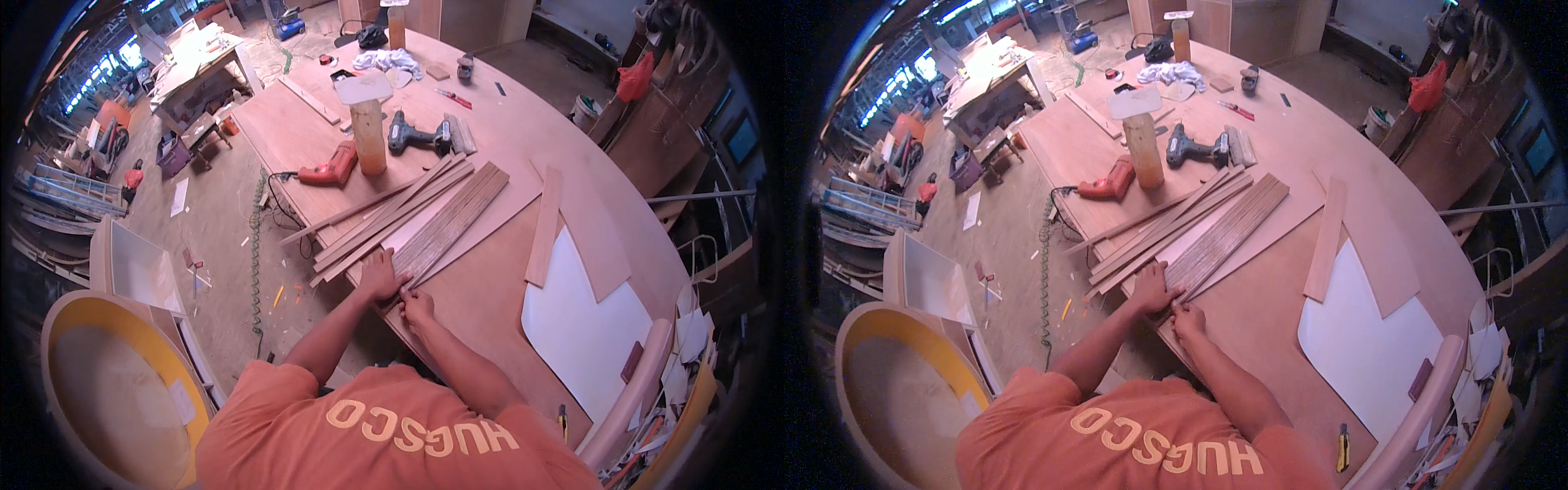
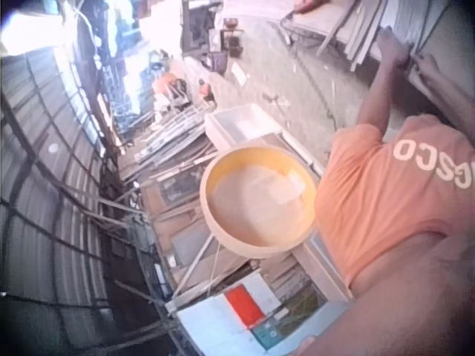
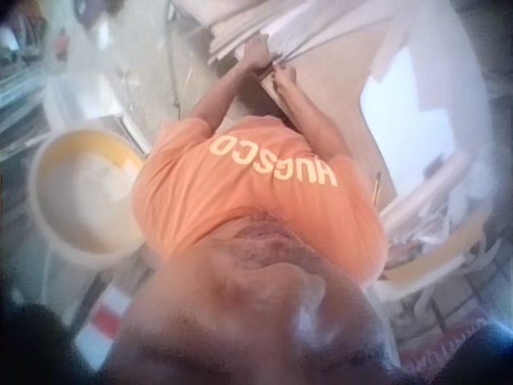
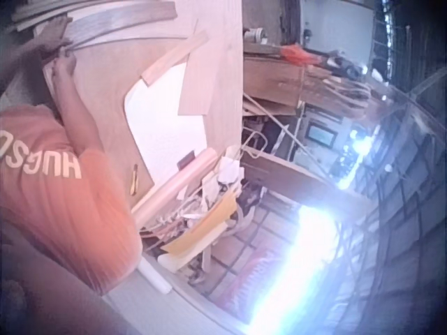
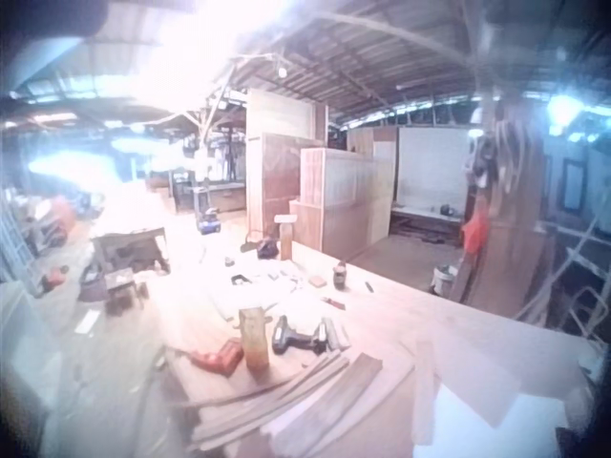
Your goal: The person uses a utility knife to cut a white laminate sheet along the edge of a wooden board and then handles various thin wood strips on a workbench.
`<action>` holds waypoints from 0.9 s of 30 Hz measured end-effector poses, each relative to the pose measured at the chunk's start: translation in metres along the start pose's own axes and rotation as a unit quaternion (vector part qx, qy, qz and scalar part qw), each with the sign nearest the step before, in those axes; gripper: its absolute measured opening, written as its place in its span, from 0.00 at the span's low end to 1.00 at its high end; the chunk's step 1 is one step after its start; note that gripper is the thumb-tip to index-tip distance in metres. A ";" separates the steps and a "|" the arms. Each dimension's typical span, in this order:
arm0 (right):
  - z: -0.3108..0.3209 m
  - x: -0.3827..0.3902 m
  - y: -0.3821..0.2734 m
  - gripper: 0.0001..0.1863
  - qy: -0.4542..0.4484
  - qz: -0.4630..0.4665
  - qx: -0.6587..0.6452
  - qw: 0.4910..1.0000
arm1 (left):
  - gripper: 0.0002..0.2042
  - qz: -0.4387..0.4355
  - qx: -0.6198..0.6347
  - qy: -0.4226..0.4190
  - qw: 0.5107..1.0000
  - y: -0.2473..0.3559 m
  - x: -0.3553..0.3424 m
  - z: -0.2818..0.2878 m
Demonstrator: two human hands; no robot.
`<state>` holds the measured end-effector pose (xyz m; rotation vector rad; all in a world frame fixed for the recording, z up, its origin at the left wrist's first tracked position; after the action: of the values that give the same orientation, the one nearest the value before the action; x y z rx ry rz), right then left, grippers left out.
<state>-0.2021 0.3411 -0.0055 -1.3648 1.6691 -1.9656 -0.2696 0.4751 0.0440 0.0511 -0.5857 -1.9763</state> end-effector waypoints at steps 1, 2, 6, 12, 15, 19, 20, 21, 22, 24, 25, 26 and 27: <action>0.000 0.000 -0.006 0.16 -0.002 0.004 -0.002 1.000 | 0.48 -0.006 -0.028 0.005 1.000 -0.001 0.001 -0.003; 0.001 0.001 -0.010 0.16 -0.013 -0.014 0.021 1.000 | 0.48 -0.005 -0.044 -0.001 0.999 -0.003 0.000 -0.005; 0.020 -0.005 -0.008 0.15 -0.020 0.006 0.045 0.999 | 0.50 0.010 -0.082 -0.049 0.995 0.012 -0.005 -0.012; 0.066 0.032 -0.030 0.13 -0.019 0.110 0.080 0.991 | 0.50 0.027 -0.049 -0.052 0.997 0.005 -0.003 -0.002; 0.119 0.077 -0.038 0.25 0.063 0.051 -0.225 0.971 | 0.45 -0.001 -0.028 -0.004 1.000 0.000 -0.001 0.003; 0.233 0.143 -0.060 0.22 0.122 0.144 -0.053 0.981 | 0.39 0.004 0.110 0.041 0.993 0.001 0.003 0.017; 0.247 0.166 -0.069 0.21 0.132 0.142 -0.024 0.981 | 0.34 0.024 0.100 0.087 0.991 0.006 0.011 0.025; 0.258 0.185 -0.075 0.20 0.141 0.139 0.005 0.980 | 0.34 0.025 0.102 0.091 0.990 0.013 0.016 0.027; 0.271 0.197 -0.075 0.20 0.136 0.140 0.006 0.981 | 0.29 -0.031 0.163 0.154 0.974 0.028 0.025 0.037; 0.304 0.223 -0.071 0.19 0.149 0.194 0.044 0.969 | 0.21 -0.102 0.266 0.166 0.944 0.078 0.047 0.043; 0.319 0.228 -0.061 0.19 0.148 0.192 0.044 0.969 | 0.21 -0.051 0.288 0.032 0.956 0.096 0.049 0.023; 0.336 0.231 -0.054 0.18 0.167 0.214 0.087 0.958 | 0.22 0.003 0.303 -0.104 0.947 0.113 0.056 -0.001; 0.352 0.236 -0.051 0.18 0.185 0.234 0.132 0.945 | 0.22 -0.055 0.338 -0.102 0.934 0.142 0.072 -0.011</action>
<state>-0.0469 -0.0333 0.1276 -0.4635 1.6018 -2.1257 -0.1820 0.3592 0.1093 0.3112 -1.4064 -1.8079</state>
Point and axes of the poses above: each hand's wrist, its own x-axis away from the middle knuckle, its own z-axis out of the back of the hand, y = z × x, the point moved 6 cm from there along -x, towards the middle knuckle, and after that the axes turned 11 degrees about z, right-handed, at the moved point
